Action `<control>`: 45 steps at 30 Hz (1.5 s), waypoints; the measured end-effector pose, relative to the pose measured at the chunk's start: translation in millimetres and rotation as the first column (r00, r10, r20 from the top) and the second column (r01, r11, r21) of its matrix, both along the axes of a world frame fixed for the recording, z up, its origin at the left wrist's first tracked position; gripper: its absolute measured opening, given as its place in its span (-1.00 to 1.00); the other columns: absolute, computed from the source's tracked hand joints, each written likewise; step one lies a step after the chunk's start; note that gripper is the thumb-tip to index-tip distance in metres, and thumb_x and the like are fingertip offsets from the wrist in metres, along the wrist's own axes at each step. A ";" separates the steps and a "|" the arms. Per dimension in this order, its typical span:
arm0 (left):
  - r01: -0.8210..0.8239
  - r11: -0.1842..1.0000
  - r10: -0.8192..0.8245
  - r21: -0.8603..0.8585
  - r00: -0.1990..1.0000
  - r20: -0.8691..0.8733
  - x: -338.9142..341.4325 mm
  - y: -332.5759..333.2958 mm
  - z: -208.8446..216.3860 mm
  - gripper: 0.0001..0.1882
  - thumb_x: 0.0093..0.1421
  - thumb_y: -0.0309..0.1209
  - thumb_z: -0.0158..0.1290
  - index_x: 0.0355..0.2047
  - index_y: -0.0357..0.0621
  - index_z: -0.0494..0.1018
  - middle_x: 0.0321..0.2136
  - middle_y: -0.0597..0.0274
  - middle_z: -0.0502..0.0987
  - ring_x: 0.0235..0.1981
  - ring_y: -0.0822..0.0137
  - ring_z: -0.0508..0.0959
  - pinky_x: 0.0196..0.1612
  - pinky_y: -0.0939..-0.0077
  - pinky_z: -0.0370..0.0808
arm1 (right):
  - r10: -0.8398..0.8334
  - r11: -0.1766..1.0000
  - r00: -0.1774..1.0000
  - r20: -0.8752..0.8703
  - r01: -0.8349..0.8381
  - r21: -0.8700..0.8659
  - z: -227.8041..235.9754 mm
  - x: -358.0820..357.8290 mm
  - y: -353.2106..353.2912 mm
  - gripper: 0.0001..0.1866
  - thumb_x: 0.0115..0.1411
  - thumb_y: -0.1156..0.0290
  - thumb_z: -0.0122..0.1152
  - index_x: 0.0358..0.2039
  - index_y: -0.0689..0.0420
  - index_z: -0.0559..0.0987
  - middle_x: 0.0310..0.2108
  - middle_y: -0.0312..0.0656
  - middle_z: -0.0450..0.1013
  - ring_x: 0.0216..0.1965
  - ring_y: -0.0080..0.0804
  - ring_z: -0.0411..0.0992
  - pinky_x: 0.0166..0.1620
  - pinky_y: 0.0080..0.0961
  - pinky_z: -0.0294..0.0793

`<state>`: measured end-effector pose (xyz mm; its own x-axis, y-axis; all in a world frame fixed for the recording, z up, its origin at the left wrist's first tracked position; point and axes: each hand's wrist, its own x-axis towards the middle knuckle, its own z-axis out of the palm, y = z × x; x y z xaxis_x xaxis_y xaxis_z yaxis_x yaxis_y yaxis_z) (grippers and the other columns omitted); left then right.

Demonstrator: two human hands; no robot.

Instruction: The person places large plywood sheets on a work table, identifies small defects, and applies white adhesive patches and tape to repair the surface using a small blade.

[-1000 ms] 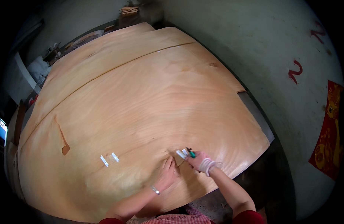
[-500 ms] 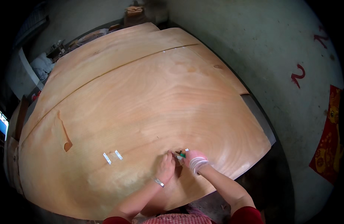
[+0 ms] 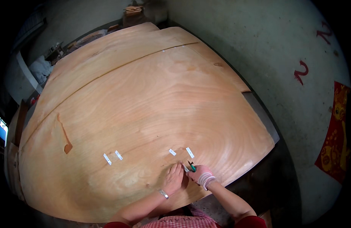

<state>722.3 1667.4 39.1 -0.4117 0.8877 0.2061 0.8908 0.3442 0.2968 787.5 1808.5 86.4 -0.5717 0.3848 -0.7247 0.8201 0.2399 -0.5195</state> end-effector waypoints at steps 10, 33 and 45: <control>-0.018 0.976 -0.031 0.216 0.974 0.223 -11.6 -32.4 -7.0 -0.65 0.01 -0.50 -0.15 -0.15 -0.35 0.32 -0.05 -0.03 0.30 0.01 0.04 0.27 0.07 0.26 0.21 | 0.100 0.987 0.984 -0.149 -0.079 0.143 -1.7 -28.6 19.6 -0.69 0.01 0.13 0.09 -0.51 0.15 0.49 -0.69 -0.18 0.39 -0.69 -0.37 0.37 -0.57 -0.45 0.39; -0.189 0.974 0.026 0.123 0.634 0.773 31.6 -218.4 15.0 -0.83 0.10 -0.39 -0.07 -0.37 -0.21 0.44 -0.49 0.14 0.48 -0.49 0.22 0.47 -0.40 0.40 0.39 | 0.084 0.863 0.994 0.072 -0.108 0.493 8.8 80.5 -18.0 -0.51 -0.08 0.01 0.05 -0.32 0.20 0.50 -0.47 0.08 0.44 -0.38 -0.07 0.44 -0.31 -0.31 0.39; -0.895 -0.258 -0.250 -0.364 -0.302 0.920 68.2 -498.5 -106.4 -0.60 0.04 0.04 -0.02 -0.30 0.02 0.36 -0.53 0.36 0.35 -0.56 0.40 0.31 -0.31 0.26 0.35 | -0.733 0.680 0.669 -0.123 0.725 -0.114 -92.2 183.1 -52.2 -0.31 0.08 -0.23 -0.34 0.13 -0.11 0.16 0.01 -0.02 0.18 -0.28 -0.14 0.34 -0.40 -0.35 0.39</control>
